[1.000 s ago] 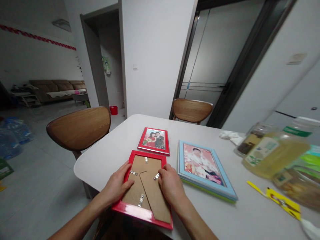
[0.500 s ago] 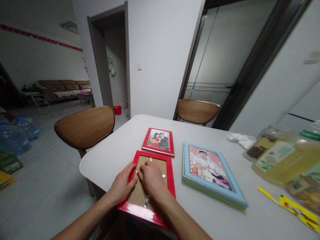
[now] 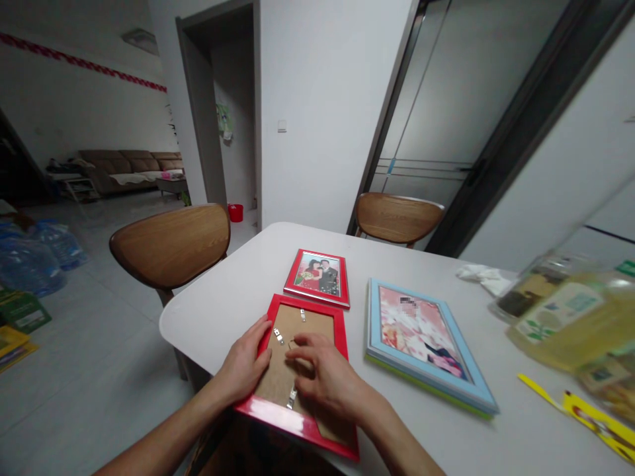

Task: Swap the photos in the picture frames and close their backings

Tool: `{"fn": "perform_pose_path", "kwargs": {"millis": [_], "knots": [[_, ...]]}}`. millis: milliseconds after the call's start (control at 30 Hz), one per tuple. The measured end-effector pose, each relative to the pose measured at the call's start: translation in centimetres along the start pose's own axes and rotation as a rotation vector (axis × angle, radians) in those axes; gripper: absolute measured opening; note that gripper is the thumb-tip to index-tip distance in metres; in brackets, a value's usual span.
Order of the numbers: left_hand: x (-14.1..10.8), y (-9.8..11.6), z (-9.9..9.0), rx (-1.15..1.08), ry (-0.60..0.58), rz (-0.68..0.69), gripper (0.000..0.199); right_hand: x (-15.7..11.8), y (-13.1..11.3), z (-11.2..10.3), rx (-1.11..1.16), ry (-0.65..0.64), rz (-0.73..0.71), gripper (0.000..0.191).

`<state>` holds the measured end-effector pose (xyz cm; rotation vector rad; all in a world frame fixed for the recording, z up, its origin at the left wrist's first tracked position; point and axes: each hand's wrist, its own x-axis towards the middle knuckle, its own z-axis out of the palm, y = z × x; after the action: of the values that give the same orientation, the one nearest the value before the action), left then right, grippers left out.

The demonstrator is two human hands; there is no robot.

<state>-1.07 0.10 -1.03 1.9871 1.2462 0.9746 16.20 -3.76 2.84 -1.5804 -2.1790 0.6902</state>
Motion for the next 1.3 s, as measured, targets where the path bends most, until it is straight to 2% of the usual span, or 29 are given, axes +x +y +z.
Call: {"fn": "perform_pose_path", "kwargs": {"millis": [67, 133, 367, 467, 600, 733, 867, 1033, 1167, 1300], "knots": [[0.1, 0.0, 0.0, 0.043, -0.002, 0.007, 0.047, -1.1, -0.3, -0.2, 0.015, -0.071, 0.000, 0.041], [0.1, 0.1, 0.0, 0.104, -0.019, 0.019, 0.047, -1.7, -0.4, 0.1, 0.020, -0.084, 0.004, 0.040], [-0.1, -0.1, 0.0, 0.195, -0.039, 0.043, 0.047, -1.2, -0.1, 1.5, 0.014, 0.061, -0.029, 0.019], [0.0, -0.3, 0.1, 0.196, -0.038, 0.048, 0.047, 0.0, 0.4, 1.0, -0.005, 0.157, 0.001, 0.030], [0.1, 0.0, 0.2, 0.167, -0.040, 0.061, 0.048, 2.8, 1.6, 0.1, -0.245, 0.315, 0.157, 0.034], [0.2, 0.6, 0.3, 0.155, -0.067, 0.061, 0.049, 5.0, 2.7, 0.4, -0.359, 0.347, 0.240, 0.030], [0.2, 1.0, 0.3, 0.169, -0.070, 0.054, 0.049, 5.6, 3.0, 1.1, -0.391, 0.369, 0.257, 0.031], [0.2, 0.9, 0.3, 0.148, -0.053, 0.063, 0.049, 4.7, 2.4, 1.0, -0.384, 0.368, 0.228, 0.033], [0.2, 0.5, 0.5, 0.130, -0.047, 0.068, 0.049, 2.0, 1.2, 0.6, -0.311, 0.308, 0.176, 0.033], [0.1, 0.2, 0.6, 0.119, -0.039, 0.063, 0.050, -0.6, 0.2, 1.0, -0.284, 0.243, 0.219, 0.036]]}}
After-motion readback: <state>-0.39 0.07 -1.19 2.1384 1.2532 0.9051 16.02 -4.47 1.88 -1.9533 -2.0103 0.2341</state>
